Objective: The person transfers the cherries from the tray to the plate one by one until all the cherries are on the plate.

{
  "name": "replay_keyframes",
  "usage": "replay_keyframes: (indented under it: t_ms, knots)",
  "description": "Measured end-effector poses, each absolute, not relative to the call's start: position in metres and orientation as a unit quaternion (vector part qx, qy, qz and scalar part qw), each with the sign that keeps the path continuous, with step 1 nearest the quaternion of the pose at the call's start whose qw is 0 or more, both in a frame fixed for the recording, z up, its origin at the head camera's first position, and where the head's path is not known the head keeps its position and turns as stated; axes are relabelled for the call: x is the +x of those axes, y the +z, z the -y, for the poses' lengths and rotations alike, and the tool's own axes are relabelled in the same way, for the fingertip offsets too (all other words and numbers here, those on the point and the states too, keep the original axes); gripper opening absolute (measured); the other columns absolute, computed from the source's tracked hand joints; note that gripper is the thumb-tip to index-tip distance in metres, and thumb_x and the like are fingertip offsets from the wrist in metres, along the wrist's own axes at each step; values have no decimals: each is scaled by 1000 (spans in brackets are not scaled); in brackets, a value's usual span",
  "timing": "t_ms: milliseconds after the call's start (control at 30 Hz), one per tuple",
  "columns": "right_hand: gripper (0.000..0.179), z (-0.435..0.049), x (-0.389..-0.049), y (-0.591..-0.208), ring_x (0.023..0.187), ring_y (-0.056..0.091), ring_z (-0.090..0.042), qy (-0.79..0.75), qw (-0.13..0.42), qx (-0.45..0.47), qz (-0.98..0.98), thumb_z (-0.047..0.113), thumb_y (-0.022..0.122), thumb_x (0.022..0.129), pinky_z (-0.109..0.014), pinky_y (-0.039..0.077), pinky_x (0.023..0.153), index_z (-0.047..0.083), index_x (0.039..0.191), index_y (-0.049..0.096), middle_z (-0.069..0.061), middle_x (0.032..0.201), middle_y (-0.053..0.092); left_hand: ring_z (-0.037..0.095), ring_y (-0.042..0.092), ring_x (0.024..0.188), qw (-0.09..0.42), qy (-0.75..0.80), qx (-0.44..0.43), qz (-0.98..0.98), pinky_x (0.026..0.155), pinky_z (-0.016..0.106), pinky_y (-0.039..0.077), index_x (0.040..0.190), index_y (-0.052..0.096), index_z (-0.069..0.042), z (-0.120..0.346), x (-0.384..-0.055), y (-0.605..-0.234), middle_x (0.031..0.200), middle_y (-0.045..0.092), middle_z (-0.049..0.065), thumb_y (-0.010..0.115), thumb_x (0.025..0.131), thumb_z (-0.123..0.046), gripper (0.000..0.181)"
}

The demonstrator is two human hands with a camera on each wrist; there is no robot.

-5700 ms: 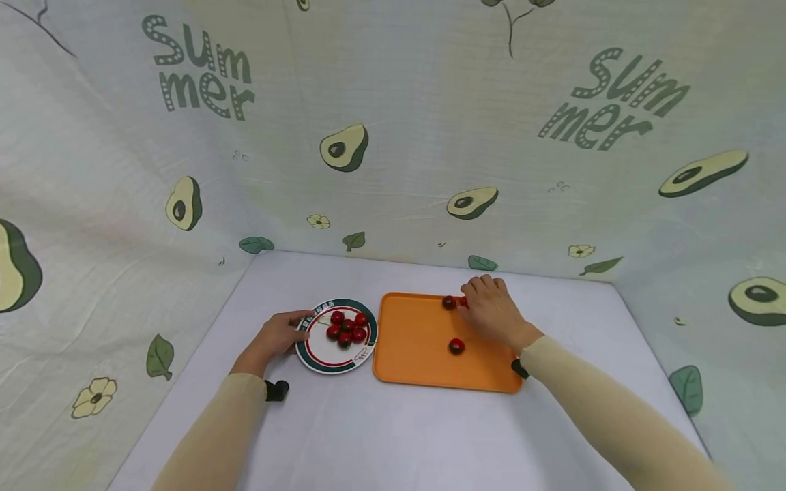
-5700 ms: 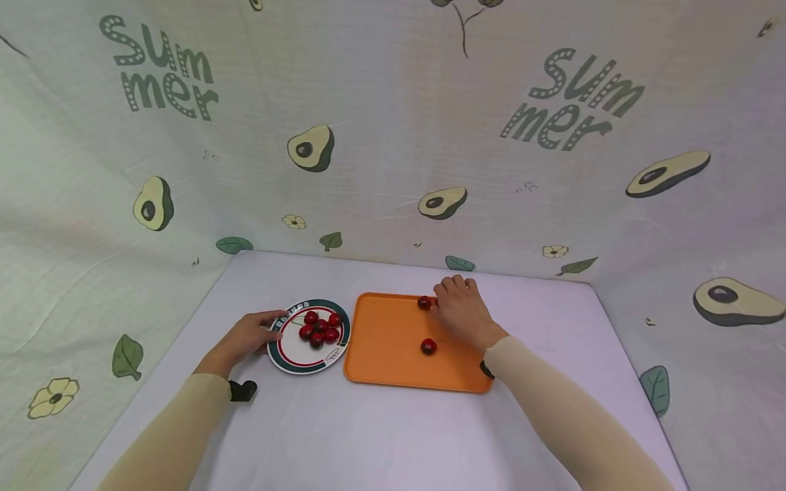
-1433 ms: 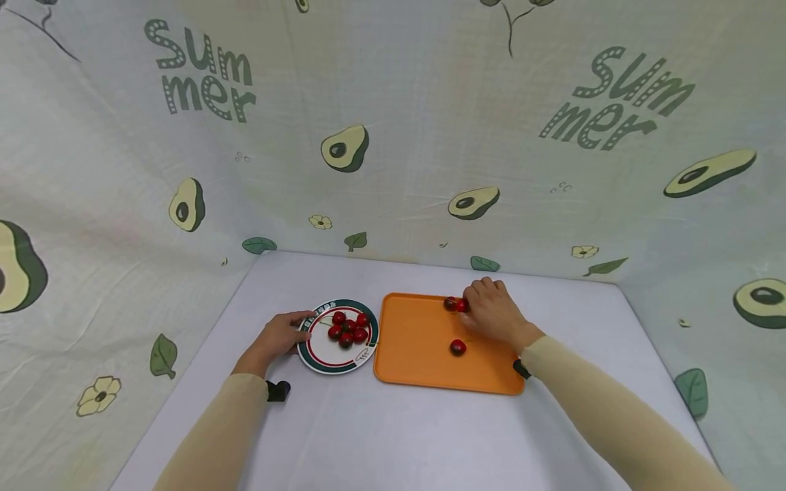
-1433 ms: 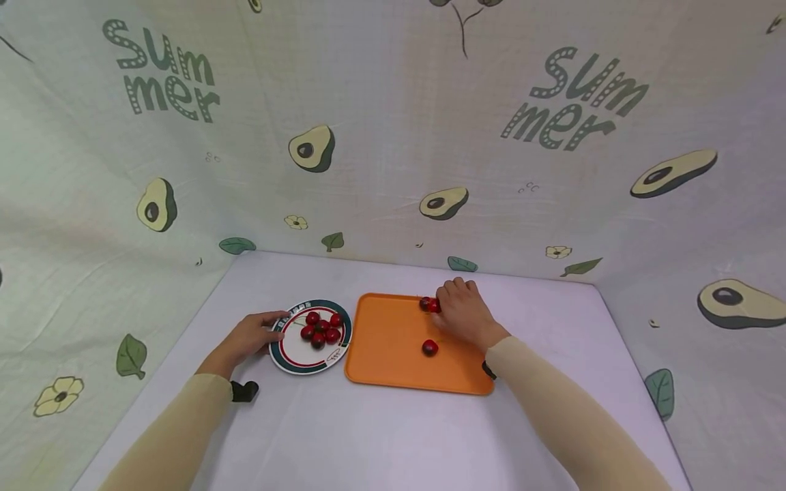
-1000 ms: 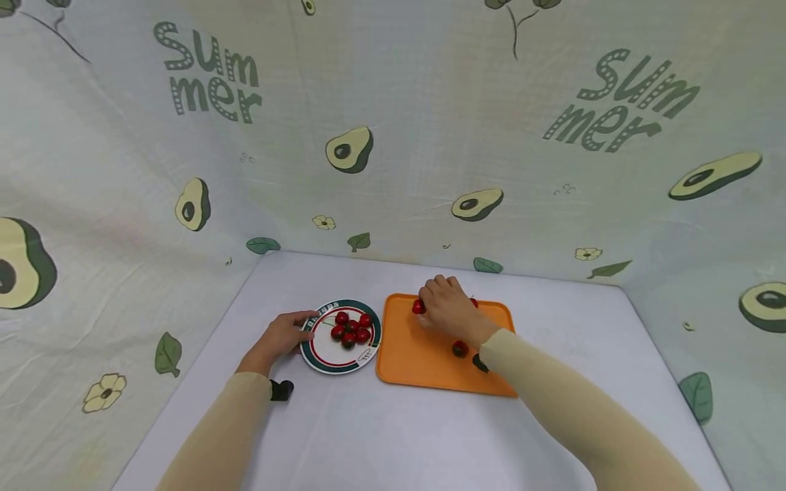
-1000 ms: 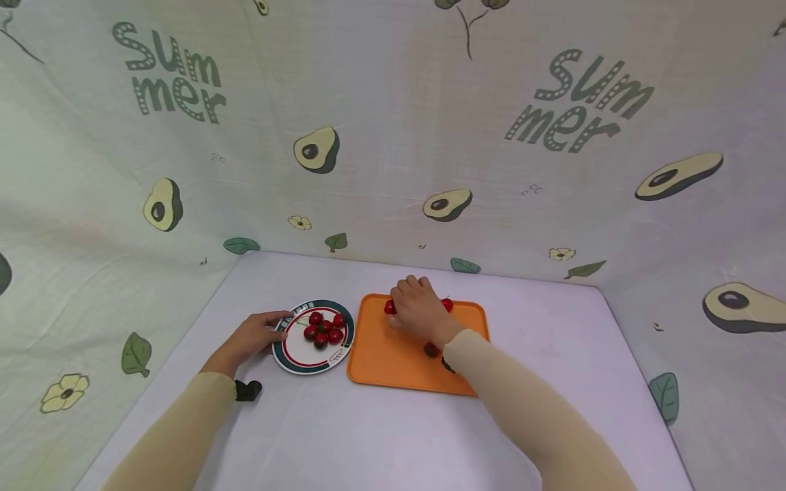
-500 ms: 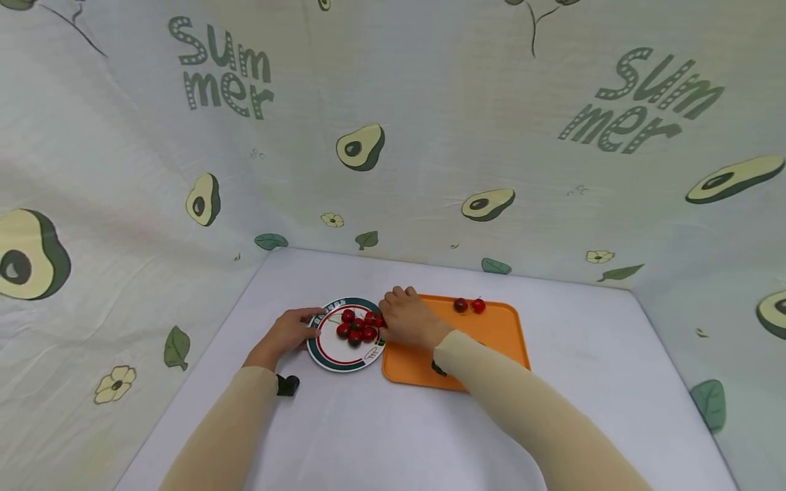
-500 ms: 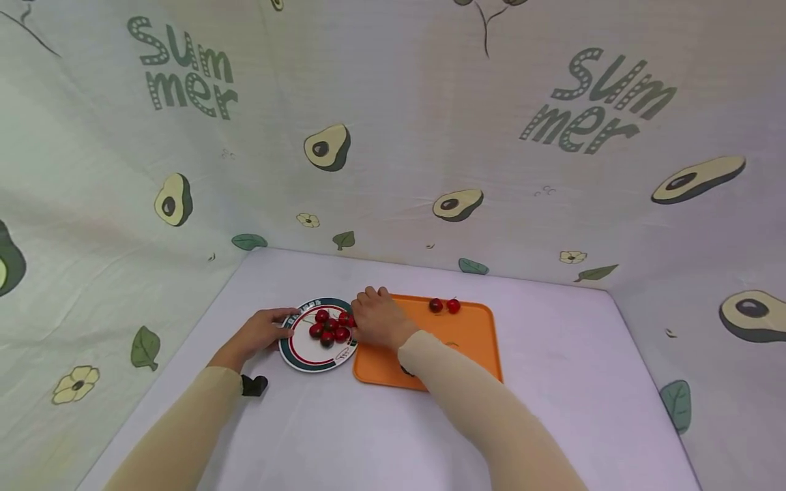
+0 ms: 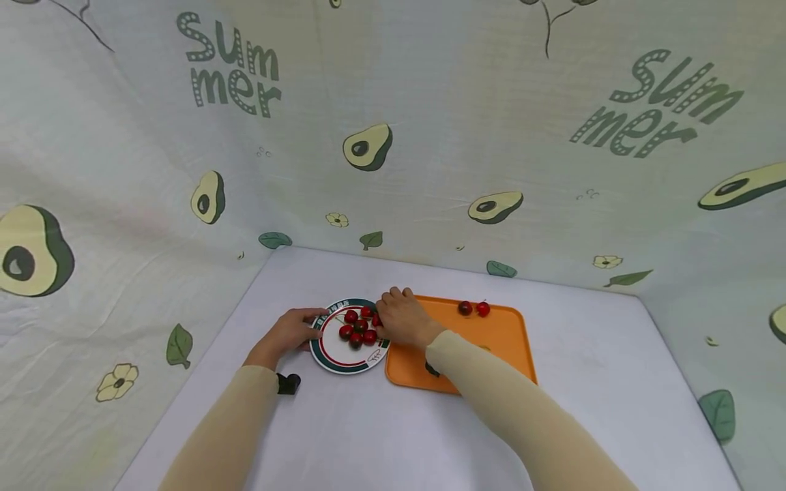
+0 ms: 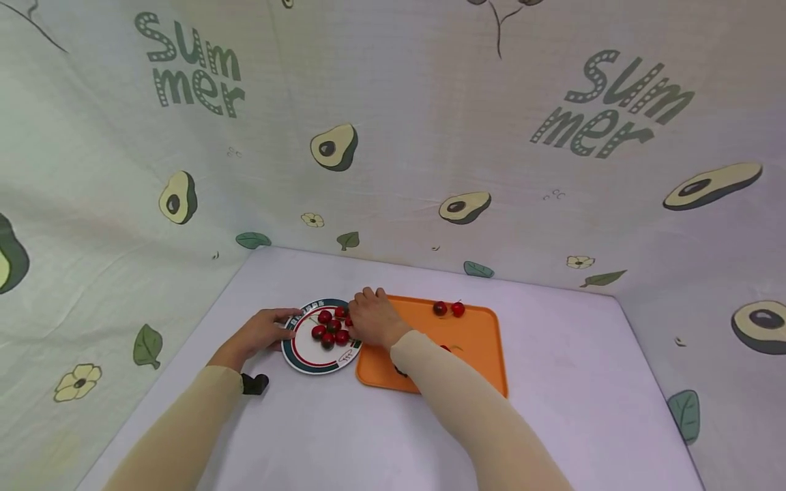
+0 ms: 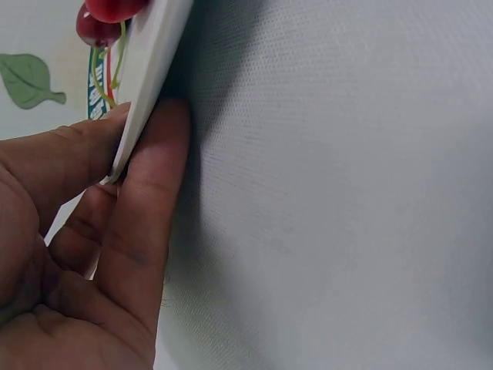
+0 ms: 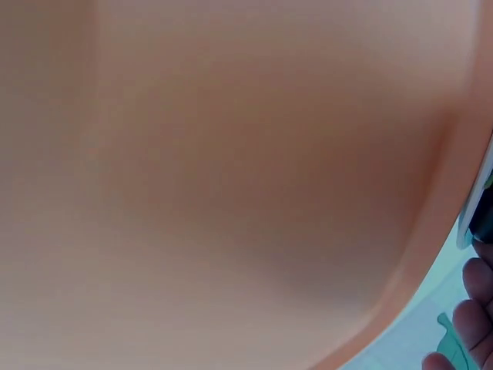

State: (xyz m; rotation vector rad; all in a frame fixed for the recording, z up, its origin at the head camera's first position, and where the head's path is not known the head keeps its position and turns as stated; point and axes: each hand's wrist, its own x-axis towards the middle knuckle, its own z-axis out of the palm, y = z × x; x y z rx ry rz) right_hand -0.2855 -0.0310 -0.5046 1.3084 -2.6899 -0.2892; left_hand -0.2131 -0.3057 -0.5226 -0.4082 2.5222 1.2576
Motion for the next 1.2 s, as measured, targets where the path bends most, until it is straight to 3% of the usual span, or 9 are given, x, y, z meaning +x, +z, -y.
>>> replay_keyframes:
  t_ms: [200, 333, 667, 967, 1200]
  knots:
    - [44, 24, -285, -499, 104, 50, -23, -75, 74, 429, 897, 50, 65, 101, -40, 44, 94, 10, 119, 69, -4, 111, 65, 25, 62, 98, 146, 437, -149, -875, 69, 28, 57, 149, 62, -20, 305, -212, -524, 145, 54, 22, 74, 96, -10, 55]
    - [35, 5, -281, -487, 101, 49, -24, -79, 87, 437, 892, 42, 65, 102, -40, 43, 90, 9, 116, 69, -4, 107, 63, 26, 61, 102, 145, 432, -145, -878, 70, 27, 57, 149, 62, -20, 304, -211, -523, 148, 53, 23, 75, 97, -11, 54]
    - [35, -93, -283, -471, 100, 51, -30, -46, 122, 421, 898, 34, 74, 98, -46, 44, 90, 4, 116, 70, -10, 110, 65, 25, 61, 102, 148, 425, -132, -883, 71, 28, 57, 151, 59, -17, 303, -209, -519, 150, 50, 26, 73, 98, -11, 54]
    - [45, -174, -275, -482, 108, 52, -35, -31, 132, 364, 922, 38, 79, 94, -56, 44, 100, 4, 121, 69, -14, 114, 65, 26, 61, 102, 149, 429, -139, -880, 72, 27, 55, 152, 58, -17, 303, -208, -517, 156, 46, 28, 71, 99, -14, 55]
    - [47, -196, -255, -499, 117, 57, -34, 14, 116, 410, 905, 36, 80, 91, -57, 48, 103, 6, 126, 68, -10, 123, 66, 25, 61, 97, 156, 424, -147, -880, 70, 28, 55, 154, 56, -17, 300, -209, -521, 153, 46, 28, 72, 99, -14, 57]
